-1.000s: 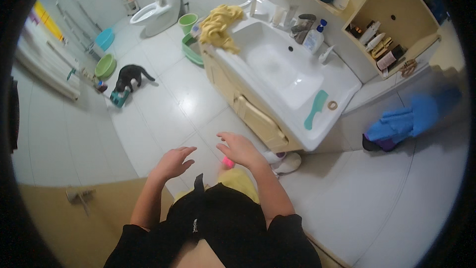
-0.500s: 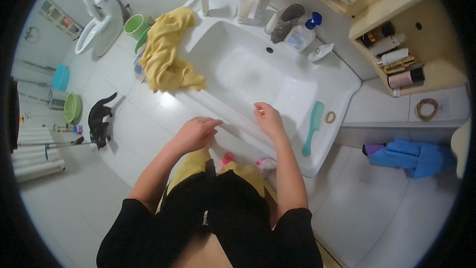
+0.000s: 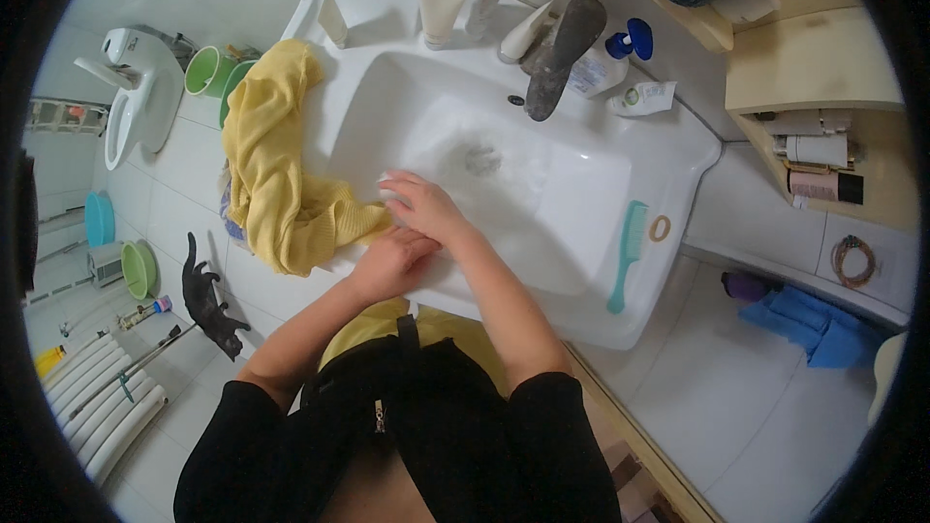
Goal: The person fills a bathroom sink with water and soap, retrieves a packet of soap powder, and then scrubs and wrings out a yellow cloth item by hand in the basin.
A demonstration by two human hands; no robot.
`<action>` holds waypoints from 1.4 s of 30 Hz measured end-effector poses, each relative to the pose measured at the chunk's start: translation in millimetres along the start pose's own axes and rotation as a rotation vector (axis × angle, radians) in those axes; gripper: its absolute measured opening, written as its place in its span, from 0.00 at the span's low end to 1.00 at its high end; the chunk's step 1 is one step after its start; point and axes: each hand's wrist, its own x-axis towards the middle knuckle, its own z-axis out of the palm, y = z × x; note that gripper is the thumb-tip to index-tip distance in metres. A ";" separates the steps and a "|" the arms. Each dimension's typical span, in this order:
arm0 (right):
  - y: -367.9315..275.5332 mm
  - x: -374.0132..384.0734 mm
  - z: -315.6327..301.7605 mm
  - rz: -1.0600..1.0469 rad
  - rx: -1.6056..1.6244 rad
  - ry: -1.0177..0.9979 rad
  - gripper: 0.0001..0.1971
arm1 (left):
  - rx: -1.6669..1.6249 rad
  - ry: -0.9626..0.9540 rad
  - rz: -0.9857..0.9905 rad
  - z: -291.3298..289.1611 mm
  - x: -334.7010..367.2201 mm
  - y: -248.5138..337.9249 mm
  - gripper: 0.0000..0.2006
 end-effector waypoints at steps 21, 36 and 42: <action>91.2 -41.4 -40.4 0.222 -0.756 0.364 0.25 | 0.291 0.002 -0.024 12.2 1.8 11.7 0.12; 99.2 -56.1 -31.8 0.287 -0.878 0.185 0.28 | 0.305 0.030 -0.041 13.2 3.6 11.9 0.10; 94.2 -41.8 -31.8 0.291 -0.846 0.202 0.29 | 0.321 0.042 -0.030 12.8 4.3 11.9 0.09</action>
